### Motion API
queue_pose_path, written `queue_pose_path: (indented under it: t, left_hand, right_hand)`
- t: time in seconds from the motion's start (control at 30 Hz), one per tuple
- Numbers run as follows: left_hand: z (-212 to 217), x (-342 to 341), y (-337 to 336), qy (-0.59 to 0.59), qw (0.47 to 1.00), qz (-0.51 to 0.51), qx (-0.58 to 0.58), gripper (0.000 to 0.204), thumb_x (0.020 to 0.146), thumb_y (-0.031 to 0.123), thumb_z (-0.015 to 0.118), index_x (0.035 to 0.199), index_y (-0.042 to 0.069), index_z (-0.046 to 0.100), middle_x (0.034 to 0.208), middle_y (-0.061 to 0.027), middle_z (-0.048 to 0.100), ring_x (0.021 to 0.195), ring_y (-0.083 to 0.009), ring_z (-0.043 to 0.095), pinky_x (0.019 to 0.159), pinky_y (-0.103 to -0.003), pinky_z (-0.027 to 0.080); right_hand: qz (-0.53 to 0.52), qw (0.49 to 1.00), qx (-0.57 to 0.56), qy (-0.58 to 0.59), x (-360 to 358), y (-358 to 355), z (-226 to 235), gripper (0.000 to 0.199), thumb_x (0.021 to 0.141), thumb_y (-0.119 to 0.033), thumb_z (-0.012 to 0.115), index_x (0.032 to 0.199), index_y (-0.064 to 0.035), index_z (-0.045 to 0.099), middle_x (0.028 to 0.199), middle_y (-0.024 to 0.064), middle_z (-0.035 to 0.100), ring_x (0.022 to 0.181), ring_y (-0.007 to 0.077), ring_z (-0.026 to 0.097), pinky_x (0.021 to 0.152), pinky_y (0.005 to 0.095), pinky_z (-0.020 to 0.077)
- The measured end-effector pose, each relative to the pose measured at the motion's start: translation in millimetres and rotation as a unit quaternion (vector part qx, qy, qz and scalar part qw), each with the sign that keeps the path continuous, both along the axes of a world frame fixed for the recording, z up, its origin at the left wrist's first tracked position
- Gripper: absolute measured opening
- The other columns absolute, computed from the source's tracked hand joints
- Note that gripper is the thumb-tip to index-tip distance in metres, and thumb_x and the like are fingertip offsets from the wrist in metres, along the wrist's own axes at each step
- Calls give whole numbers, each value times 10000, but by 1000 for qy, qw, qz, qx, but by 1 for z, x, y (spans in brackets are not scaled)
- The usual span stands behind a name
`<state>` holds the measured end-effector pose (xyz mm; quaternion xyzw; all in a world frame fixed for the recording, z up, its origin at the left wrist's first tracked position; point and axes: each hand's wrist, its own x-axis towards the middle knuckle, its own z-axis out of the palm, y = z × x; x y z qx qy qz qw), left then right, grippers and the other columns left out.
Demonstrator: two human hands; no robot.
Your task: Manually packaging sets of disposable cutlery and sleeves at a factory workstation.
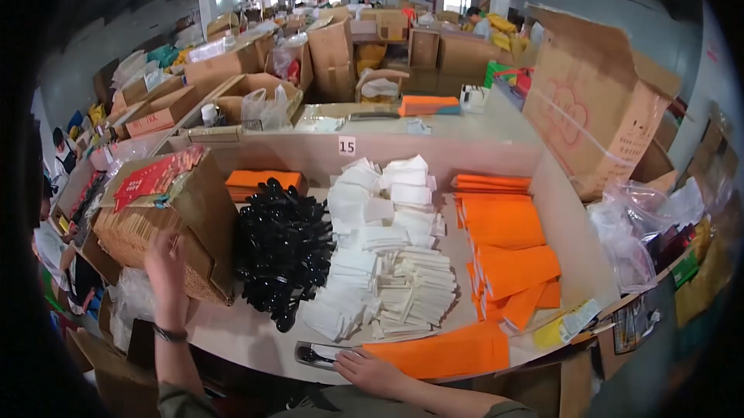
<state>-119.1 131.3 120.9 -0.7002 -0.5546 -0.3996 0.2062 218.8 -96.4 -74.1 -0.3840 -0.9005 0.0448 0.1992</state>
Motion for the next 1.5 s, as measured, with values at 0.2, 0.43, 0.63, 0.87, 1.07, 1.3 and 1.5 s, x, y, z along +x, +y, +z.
queue_pose_path:
  t: [0.2,0.43,0.63,0.87,1.07,1.3,1.5]
  left_hand:
    - [18,-51,64,116,974,37,-188,151,825,166,664,837,15,656,843,-212,659,802,-425,633,702,-508,497]
    - [12,-42,71,112,969,176,-136,176,899,141,578,989,51,699,961,-218,692,854,-418,650,755,-480,514]
    - [-31,-98,-63,-266,939,30,-215,259,1004,150,563,1197,3,654,926,-63,678,854,-120,600,754,-253,463]
    - [-121,21,-120,-203,714,-278,-610,82,892,-3,667,958,-42,696,820,-12,645,750,-92,564,673,-235,461]
    - [-158,40,-102,-174,724,-277,-608,132,829,25,755,927,-29,686,876,-82,699,797,-144,663,703,-284,523]
    - [-149,125,-131,0,873,-175,-455,411,747,227,853,997,-2,621,935,-129,625,836,-250,652,750,-340,524]
    - [-174,152,-158,-276,794,-193,-507,342,884,112,708,1165,-12,556,1073,-126,623,967,-227,632,851,-338,518]
  right_hand:
    - [-1,1000,13,5,-7,-1,-17,310,871,-140,552,1145,-6,606,1325,186,568,1277,314,530,1055,454,430]
    - [-148,978,-57,135,0,1,-16,178,818,-198,702,950,-77,700,1251,223,603,1191,385,575,946,580,475]
    - [-123,988,-81,50,21,0,37,345,806,-178,714,1149,-159,687,1395,255,474,1319,414,453,1083,593,365]
    - [-98,988,-122,16,25,-3,47,439,846,-111,689,1276,-174,626,1443,330,395,1337,491,404,1121,569,337]
    - [-73,993,-87,22,20,-2,42,464,826,-115,709,1279,-148,616,1396,324,436,1281,466,456,1092,531,381]
    - [-100,979,-143,106,6,9,60,487,705,-137,801,1114,2,577,1331,291,496,1228,439,496,1041,498,427]
    - [-127,984,-100,74,8,12,46,437,658,-119,794,1009,10,567,1263,265,545,1180,423,534,997,477,460]
